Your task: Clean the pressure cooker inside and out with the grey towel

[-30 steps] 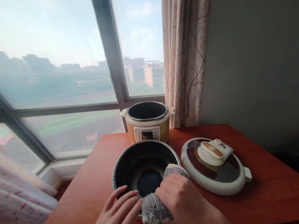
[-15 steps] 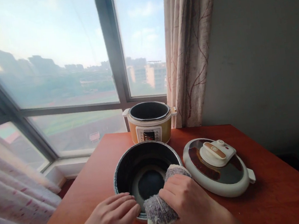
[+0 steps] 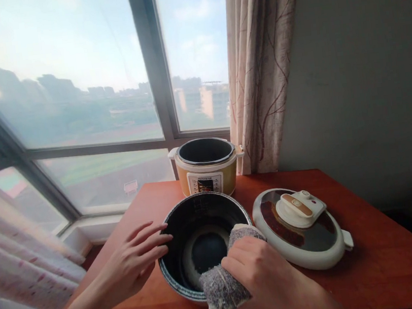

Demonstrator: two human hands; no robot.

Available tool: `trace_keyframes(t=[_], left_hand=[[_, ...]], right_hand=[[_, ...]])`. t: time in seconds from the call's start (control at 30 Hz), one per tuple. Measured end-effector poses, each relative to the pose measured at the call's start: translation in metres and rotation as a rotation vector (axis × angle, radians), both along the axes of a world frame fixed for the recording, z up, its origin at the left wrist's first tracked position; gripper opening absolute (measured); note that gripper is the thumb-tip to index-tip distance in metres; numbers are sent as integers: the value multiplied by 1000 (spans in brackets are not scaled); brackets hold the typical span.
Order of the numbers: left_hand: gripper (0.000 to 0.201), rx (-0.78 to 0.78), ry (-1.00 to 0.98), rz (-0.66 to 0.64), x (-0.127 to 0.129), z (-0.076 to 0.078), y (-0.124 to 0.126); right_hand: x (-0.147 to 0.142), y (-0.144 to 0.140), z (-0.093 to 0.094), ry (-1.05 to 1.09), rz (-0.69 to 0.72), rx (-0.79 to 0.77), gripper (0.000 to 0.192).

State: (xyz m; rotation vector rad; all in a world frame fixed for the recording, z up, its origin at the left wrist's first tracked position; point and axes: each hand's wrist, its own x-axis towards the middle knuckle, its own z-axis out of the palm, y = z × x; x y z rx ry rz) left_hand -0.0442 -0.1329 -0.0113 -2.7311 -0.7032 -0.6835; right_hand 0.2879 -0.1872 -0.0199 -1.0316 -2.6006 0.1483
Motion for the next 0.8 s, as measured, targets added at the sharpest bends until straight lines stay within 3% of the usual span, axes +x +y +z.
trace_keyframes(t=[0.13,0.23,0.37,0.63,0.8], left_hand=[[33,-105,-121,-40,36,-5,-40],[27,-222,-188,15,70,-19,-67],[18,-235,-335,136,93,-38,-76],[22,-203,-324,75,81,-27,-57],[27,-121,-320,95,49,-26,-35]], right_hand=[[-10,-5,-4,9,-38,9,29],[-19,-8,-7,4,-90,34,30],[-26,-12,-11,25,-128,92,27],[-21,-9,-9,24,-70,99,36],[-9,-3,-4,-2,-37,15,34]])
